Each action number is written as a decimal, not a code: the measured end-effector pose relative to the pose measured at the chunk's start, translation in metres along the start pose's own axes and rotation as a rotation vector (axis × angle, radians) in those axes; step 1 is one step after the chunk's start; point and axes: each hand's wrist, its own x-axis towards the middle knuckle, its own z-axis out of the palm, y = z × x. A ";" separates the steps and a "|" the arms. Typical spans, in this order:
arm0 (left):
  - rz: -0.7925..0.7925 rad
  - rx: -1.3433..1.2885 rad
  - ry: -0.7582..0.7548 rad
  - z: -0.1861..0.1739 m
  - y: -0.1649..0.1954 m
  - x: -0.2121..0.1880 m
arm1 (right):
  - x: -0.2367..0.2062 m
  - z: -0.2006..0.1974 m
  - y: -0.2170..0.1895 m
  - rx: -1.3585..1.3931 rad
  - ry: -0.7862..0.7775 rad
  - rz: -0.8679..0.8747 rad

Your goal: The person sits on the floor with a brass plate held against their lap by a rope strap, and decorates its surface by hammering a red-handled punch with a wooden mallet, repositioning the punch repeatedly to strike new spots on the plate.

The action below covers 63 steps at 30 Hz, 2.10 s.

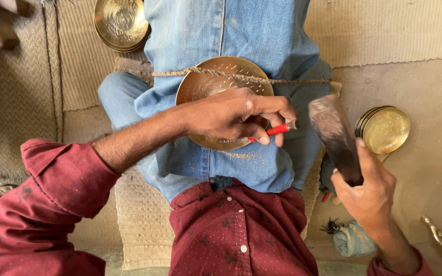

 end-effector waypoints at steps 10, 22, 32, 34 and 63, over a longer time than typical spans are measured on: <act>-0.007 0.062 -0.062 -0.002 0.001 -0.001 | -0.009 -0.005 -0.008 0.479 0.207 0.092; 0.043 0.014 -0.069 -0.001 -0.007 -0.001 | 0.014 -0.010 -0.023 0.183 -0.011 0.195; 0.081 0.080 -0.061 -0.001 -0.005 0.002 | 0.027 -0.021 -0.031 0.164 -0.033 0.185; 0.044 0.068 -0.062 0.000 -0.004 0.000 | 0.026 -0.023 -0.030 0.143 -0.061 0.200; 0.056 0.012 0.077 0.001 -0.004 -0.001 | 0.015 -0.003 -0.003 -0.048 0.004 -0.066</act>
